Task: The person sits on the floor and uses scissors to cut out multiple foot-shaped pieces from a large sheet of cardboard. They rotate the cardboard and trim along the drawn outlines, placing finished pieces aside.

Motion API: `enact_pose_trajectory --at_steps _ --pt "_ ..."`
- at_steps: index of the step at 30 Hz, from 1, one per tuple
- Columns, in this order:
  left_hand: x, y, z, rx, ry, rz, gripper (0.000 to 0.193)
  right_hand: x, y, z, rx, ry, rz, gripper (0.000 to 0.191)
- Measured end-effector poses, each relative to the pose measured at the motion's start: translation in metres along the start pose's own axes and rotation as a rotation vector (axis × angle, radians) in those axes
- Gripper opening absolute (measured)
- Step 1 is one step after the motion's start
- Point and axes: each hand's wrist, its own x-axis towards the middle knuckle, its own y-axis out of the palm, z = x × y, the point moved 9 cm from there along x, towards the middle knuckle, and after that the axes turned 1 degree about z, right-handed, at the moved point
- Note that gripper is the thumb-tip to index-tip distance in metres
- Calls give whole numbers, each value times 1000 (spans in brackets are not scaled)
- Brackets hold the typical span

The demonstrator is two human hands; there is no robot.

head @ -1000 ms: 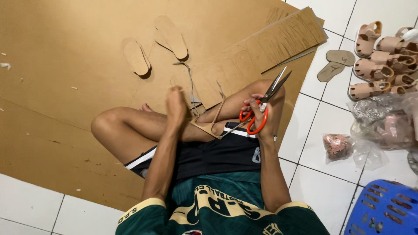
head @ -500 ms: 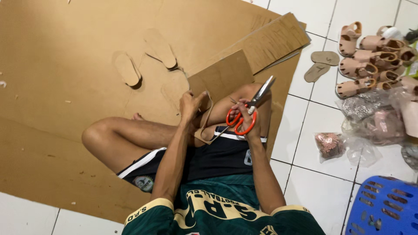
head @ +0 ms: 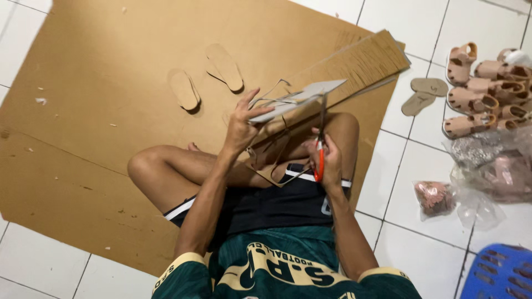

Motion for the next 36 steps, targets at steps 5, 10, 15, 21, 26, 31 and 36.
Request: enact_pose_trajectory --at_steps 5,10,15,21,26,31,36 --pt "-11 -25 65 -549 -612 122 50 -17 35 -23 176 70 202 49" --pt "-6 -62 69 -881 -567 -39 47 -39 67 -43 4 120 394 60" --pt "-25 -75 73 -1105 -690 -85 44 -28 89 -26 183 79 485 57" --pt "-59 -56 74 -674 -661 167 49 -12 75 -2 -77 118 285 51" --pt "-74 -44 69 -206 -645 156 55 -15 80 4 -139 -49 294 50" --pt "-73 -66 66 -152 -666 -393 61 -28 97 -41 318 340 428 54" --pt "-91 -53 98 -646 -1047 -734 80 -45 92 -43 365 319 353 51"
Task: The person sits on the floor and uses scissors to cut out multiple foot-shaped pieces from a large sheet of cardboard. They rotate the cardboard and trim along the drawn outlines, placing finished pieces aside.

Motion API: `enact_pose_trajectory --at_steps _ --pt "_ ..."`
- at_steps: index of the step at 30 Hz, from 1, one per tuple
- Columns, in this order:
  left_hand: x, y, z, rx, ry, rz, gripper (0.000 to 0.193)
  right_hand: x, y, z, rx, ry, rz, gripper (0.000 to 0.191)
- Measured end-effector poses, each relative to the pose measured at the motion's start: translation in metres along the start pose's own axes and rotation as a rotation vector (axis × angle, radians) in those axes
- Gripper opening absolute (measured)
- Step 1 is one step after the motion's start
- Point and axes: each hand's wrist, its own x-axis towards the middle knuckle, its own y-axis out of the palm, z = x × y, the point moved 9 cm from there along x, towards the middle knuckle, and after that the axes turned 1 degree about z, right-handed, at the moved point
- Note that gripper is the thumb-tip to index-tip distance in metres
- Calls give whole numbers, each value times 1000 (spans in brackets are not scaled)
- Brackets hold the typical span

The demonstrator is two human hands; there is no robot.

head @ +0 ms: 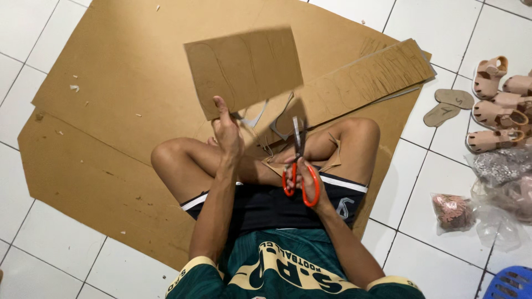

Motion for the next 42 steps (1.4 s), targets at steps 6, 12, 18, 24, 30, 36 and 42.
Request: enact_pose_trajectory --at_steps 6,12,18,24,30,36,42 --pt "-40 45 16 -524 26 399 64 40 19 73 29 -453 -143 32" --pt "-23 26 -8 -305 -24 426 53 63 -9 120 -270 -386 -297 25" --pt "8 24 -101 -432 192 556 51 46 -31 135 -706 -511 -432 30" --pt "17 34 -124 -139 306 633 43 -3 -15 122 -1049 -668 -487 53" --pt "6 23 -111 -98 349 615 41 15 1 49 -660 -62 -49 49" --pt "-16 17 -94 -164 254 683 42 21 36 87 -723 -374 132 64" --pt "-29 13 -96 -174 238 701 42 22 50 106 -686 -355 178 63"
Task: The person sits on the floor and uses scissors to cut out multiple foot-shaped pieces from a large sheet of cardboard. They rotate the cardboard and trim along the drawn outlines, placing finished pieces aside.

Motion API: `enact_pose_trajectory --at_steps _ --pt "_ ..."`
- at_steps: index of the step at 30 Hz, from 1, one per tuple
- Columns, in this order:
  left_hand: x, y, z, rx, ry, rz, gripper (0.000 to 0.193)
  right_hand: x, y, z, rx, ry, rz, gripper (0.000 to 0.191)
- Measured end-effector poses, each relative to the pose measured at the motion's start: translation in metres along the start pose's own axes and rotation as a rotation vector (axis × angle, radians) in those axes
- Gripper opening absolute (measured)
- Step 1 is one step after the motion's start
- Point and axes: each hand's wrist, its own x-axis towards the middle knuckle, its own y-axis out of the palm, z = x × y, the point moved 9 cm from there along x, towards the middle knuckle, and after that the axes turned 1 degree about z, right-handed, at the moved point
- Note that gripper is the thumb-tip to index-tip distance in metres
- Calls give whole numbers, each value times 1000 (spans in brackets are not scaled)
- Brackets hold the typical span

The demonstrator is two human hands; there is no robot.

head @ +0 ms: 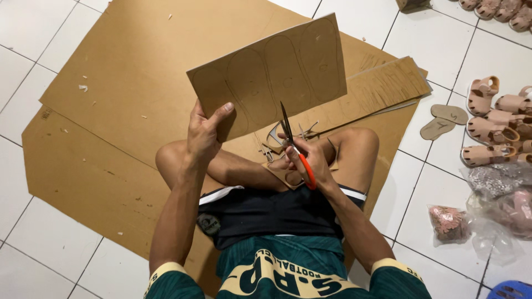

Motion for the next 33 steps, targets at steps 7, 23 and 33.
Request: enact_pose_trajectory --at_steps 7,23,33 --pt "-9 3 3 3 -65 8 44 -2 -4 6 -76 19 -65 50" --pt "-20 14 30 -128 -206 9 40 -9 -7 -1 -171 31 -129 32" --pt "-29 10 45 -101 -266 -46 37 -14 5 8 73 87 -151 27"
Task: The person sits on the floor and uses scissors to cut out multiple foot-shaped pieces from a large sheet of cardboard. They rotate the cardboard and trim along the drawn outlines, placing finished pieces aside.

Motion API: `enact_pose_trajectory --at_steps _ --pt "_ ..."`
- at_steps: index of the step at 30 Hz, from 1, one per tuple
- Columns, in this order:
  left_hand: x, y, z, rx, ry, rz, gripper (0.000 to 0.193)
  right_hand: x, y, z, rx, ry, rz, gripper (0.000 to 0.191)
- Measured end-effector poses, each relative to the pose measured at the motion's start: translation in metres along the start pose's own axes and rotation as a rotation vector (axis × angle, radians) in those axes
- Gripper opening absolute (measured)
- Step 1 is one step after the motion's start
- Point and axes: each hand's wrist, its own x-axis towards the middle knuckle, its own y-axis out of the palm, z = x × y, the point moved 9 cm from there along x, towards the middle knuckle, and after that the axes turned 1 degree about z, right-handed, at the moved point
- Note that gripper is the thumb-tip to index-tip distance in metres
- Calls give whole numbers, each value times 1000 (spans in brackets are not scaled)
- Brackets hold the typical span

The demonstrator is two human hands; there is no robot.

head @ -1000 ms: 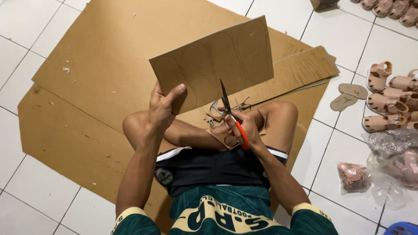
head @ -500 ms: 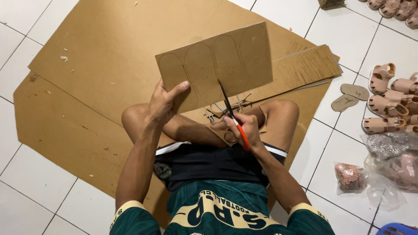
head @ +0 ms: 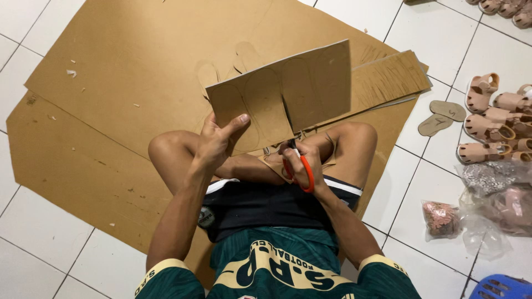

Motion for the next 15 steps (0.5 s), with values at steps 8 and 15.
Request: enact_pose_trajectory --at_steps 8,15 --pt "-9 -4 33 26 -124 -82 45 9 -5 8 -100 -104 19 13" --pt "-10 0 42 -8 -98 18 47 2 -10 -9 -7 -159 -64 20"
